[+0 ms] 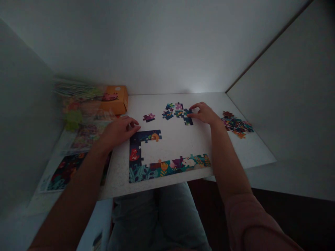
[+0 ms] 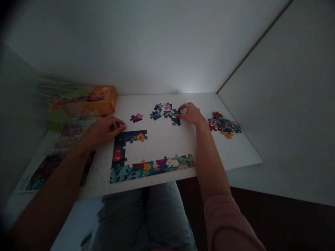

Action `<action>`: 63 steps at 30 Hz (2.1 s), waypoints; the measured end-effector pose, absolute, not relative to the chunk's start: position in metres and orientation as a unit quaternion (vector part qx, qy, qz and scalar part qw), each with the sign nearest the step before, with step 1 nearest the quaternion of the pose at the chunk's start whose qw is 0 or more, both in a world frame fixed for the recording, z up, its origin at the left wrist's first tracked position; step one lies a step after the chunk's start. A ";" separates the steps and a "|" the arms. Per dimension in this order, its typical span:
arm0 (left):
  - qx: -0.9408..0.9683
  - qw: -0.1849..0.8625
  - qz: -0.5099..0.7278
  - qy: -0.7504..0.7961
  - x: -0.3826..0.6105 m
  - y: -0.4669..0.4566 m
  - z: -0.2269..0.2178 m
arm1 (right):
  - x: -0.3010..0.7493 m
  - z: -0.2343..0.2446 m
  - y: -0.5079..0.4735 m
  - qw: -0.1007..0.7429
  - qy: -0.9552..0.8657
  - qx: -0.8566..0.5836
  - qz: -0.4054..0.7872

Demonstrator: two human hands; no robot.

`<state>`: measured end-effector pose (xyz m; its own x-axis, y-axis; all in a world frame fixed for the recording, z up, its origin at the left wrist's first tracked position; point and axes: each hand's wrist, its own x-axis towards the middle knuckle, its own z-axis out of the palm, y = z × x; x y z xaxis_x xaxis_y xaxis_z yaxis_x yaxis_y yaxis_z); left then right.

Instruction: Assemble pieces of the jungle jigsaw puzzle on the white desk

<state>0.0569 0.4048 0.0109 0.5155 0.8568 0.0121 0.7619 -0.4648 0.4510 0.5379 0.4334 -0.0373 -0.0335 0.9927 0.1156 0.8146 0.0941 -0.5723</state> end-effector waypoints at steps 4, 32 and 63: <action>0.848 0.197 0.125 0.476 0.058 0.403 0.014 | 0.531 -0.037 0.431 0.298 -0.622 -0.689 0.225; 0.850 0.191 0.124 0.475 0.063 0.399 0.015 | 0.508 -0.041 0.429 0.254 -0.711 -0.615 0.228; 0.857 0.161 0.117 0.476 0.061 0.402 0.007 | 0.469 -0.012 0.410 0.170 -0.776 -0.518 0.316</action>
